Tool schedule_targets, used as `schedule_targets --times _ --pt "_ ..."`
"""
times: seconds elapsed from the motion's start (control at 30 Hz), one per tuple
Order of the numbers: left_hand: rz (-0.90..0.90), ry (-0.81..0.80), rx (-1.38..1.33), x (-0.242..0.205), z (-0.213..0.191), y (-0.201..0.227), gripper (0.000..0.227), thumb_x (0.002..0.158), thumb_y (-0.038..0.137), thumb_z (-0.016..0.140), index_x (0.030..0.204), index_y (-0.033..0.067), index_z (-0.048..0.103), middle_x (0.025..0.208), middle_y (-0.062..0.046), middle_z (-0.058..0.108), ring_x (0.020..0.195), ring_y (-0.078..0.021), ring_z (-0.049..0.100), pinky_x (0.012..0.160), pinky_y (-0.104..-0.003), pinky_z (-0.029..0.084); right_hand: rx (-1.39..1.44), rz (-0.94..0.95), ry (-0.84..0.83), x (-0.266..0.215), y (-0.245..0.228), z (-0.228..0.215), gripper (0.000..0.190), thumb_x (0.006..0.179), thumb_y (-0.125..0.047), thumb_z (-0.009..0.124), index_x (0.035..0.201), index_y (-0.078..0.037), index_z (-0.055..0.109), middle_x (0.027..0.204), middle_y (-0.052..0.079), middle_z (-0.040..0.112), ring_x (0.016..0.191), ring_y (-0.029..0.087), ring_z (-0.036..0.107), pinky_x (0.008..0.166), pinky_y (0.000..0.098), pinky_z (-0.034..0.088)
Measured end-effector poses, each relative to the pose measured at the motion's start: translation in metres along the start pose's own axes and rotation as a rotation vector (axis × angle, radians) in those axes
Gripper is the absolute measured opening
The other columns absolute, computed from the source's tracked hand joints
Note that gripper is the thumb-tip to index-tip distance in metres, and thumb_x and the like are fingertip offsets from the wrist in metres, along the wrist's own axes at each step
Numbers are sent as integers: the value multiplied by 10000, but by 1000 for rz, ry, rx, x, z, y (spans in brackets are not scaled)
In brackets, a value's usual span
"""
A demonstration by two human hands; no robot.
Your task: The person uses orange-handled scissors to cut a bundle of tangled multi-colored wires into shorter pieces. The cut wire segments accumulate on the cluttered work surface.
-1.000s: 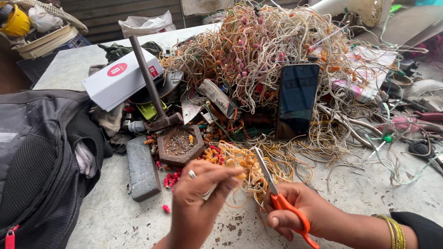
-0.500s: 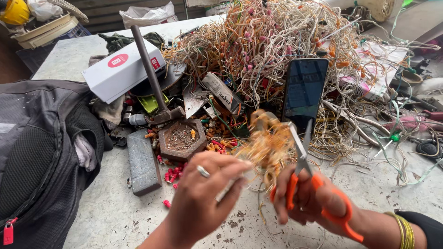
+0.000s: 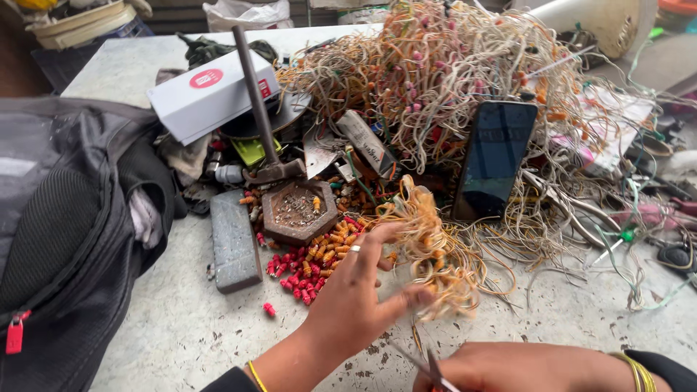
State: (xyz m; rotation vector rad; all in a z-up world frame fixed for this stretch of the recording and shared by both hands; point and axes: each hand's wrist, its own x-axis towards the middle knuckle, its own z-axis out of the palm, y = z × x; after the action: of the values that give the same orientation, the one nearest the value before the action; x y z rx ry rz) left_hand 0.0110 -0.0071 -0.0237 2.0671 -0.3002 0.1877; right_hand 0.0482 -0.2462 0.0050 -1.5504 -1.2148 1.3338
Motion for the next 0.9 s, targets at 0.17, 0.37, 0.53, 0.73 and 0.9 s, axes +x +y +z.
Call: schedule_targets --times 0.17,0.37,0.53,0.73,0.9 --pt "-39 67 99 5 -3 3 641 915 396 740 1445 163 466 1220 -130 557 974 -246 616 818 -378 543 -95 -55 113 -1 2 -2 337 1022 -356 613 1163 -51 643 978 97 663 896 190 633 754 322 500" --pt "425 348 343 2 -9 9 760 861 201 771 1508 75 394 1352 -221 453 1222 -343 498 1021 -455 467 338 -521 740 -8 23 -12 648 978 -554 661 1225 41 586 1039 206 720 767 171 617 571 257 463" --pt "598 200 423 0 -3 6 470 905 119 739 1348 89 585 1229 -91 594 1206 -314 576 1029 -459 491 255 -489 1040 -11 42 -19 716 945 -592 703 1314 -5 522 1113 201 707 845 179 607 734 315 504" --pt "396 -12 261 5 9 4 373 918 14 660 1291 17 639 1150 -143 680 1013 -329 667 843 -404 547 183 -422 957 1 44 -20 696 924 -503 737 1388 -63 462 1271 153 665 1082 191 632 926 343 527" --pt "365 -61 228 2 4 8 261 836 54 708 1095 47 676 1068 -110 680 1004 -312 673 858 -411 547 305 -290 935 2 45 -23 704 891 -434 762 1405 -79 438 1264 138 652 1040 189 601 860 355 518"
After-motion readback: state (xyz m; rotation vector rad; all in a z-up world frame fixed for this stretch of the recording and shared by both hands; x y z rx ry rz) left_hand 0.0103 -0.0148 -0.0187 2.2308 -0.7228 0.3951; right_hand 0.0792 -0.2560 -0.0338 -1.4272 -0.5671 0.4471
